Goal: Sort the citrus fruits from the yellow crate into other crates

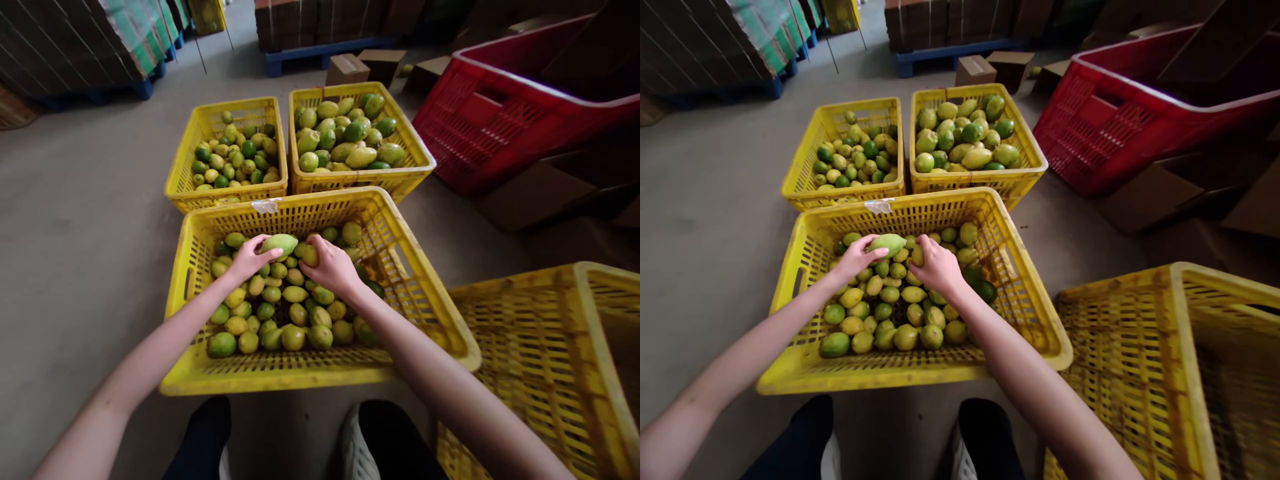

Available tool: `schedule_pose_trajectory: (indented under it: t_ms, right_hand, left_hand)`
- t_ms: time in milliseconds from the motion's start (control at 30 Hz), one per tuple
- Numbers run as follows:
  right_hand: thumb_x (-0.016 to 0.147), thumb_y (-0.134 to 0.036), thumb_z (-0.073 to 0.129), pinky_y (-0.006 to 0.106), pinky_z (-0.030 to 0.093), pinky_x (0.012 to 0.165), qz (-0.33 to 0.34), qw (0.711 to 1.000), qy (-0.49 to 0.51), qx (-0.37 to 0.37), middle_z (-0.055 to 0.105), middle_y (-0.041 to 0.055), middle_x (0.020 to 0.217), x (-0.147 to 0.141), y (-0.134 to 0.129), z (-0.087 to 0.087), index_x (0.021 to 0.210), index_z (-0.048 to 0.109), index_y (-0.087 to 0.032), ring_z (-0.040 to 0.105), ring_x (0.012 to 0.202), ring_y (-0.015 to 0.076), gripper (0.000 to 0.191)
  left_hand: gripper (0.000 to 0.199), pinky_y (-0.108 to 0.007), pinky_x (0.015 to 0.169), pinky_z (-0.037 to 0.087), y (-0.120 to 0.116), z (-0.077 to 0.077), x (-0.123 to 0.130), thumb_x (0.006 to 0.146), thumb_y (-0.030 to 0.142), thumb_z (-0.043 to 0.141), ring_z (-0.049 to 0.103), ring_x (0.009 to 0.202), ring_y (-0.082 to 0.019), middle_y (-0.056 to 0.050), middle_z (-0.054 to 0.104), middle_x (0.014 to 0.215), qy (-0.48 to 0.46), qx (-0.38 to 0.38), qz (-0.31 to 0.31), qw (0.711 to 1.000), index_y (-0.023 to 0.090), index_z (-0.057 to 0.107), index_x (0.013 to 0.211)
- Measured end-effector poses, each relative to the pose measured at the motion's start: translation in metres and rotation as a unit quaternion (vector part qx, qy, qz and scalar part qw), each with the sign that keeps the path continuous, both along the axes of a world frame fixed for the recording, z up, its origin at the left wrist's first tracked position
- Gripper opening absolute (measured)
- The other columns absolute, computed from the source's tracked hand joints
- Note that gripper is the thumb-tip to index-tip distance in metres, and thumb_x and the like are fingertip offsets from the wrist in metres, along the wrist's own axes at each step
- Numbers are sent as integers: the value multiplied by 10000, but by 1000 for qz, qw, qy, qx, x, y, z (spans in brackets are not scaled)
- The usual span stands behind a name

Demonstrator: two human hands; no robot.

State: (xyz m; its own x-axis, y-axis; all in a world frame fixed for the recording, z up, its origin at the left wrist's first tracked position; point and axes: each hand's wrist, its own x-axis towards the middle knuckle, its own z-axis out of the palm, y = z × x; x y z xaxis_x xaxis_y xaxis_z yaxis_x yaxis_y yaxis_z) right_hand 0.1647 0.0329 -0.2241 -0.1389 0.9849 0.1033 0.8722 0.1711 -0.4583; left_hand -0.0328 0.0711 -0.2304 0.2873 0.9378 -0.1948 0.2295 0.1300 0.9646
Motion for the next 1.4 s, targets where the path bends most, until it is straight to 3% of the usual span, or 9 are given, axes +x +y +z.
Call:
schedule_pose_trajectory:
  t_ms: [233, 367, 533, 733, 900, 1067, 1200, 1300, 1400]
  right_hand:
    - [732, -365, 557, 312, 438, 655, 0, 1000, 23, -7, 668, 97, 901, -8, -1, -3, 1062, 475, -186, 632, 767, 255, 384]
    - [714, -355, 554, 315, 443, 666, -6, 997, 70, -12, 656, 73, 837, -9, -1, -3, 1027, 493, -192, 619, 729, 239, 357]
    - [679, -392, 580, 300, 437, 614, -46, 984, 167, -38, 578, -6, 663, -12, -1, -1, 913, 539, -215, 556, 619, 193, 296]
    - [664, -373, 560, 218, 379, 498, -82, 873, 451, -164, 511, -35, 648, -13, 4, 21, 742, 534, -208, 470, 576, 122, 184]
    - [650, -360, 579, 217, 386, 469, -72, 782, 582, -211, 548, -16, 705, -23, 14, 40, 773, 524, -217, 507, 605, 133, 197]
    - [678, -414, 585, 240, 378, 412, -117, 724, 641, -226, 555, -7, 637, -33, 13, 19, 722, 509, -216, 488, 519, 135, 216]
    - [739, -472, 508, 226, 260, 320, -185, 665, 657, -303, 540, -2, 530, -32, 8, 1, 643, 488, -210, 374, 368, 99, 279]
    - [784, -484, 430, 207, 237, 308, -212, 614, 669, -360, 552, 26, 495, -31, 8, 2, 662, 546, -176, 380, 352, 92, 351]
    - [810, -472, 392, 188, 233, 310, -230, 590, 672, -384, 552, 48, 463, -32, 9, 9, 646, 540, -163, 414, 365, 98, 380]
  left_hand:
    - [396, -318, 900, 498, -4, 17, -1, 783, 484, 459, 602, 1011, -182, -98, 632, 1115, -233, -202, 62, 949, 155, 555, 983]
    - [373, -372, 935, 492, -1, 31, -2, 811, 473, 408, 577, 1094, -213, -103, 638, 1080, -320, -205, 54, 923, 155, 563, 932]
    - [378, -397, 862, 530, -1, 47, 5, 798, 519, 450, 605, 1004, -213, -79, 643, 911, -369, -176, 85, 909, 163, 552, 877]
    - [468, -381, 816, 525, -5, 51, 7, 825, 588, 321, 585, 1003, -207, -77, 625, 966, -339, -157, 103, 922, 181, 542, 896]
    - [581, -349, 762, 518, -3, 38, 2, 823, 633, 144, 582, 907, -194, -91, 605, 887, -177, -129, 127, 967, 190, 515, 754]
    - [589, -373, 644, 502, -1, 30, -1, 810, 657, 157, 570, 686, -189, -61, 533, 619, -155, -175, 92, 968, 196, 449, 588]
    - [606, -316, 507, 457, -4, 32, 4, 824, 628, 213, 504, 487, -147, -32, 455, 471, -227, -215, 25, 949, 182, 449, 487]
    - [576, -280, 464, 430, -7, 32, 8, 808, 578, 325, 502, 441, -139, -40, 477, 441, -290, -226, -20, 930, 158, 504, 458]
    - [525, -268, 444, 421, -11, 30, 9, 772, 537, 419, 519, 430, -151, -57, 506, 435, -322, -243, -24, 915, 134, 552, 464]
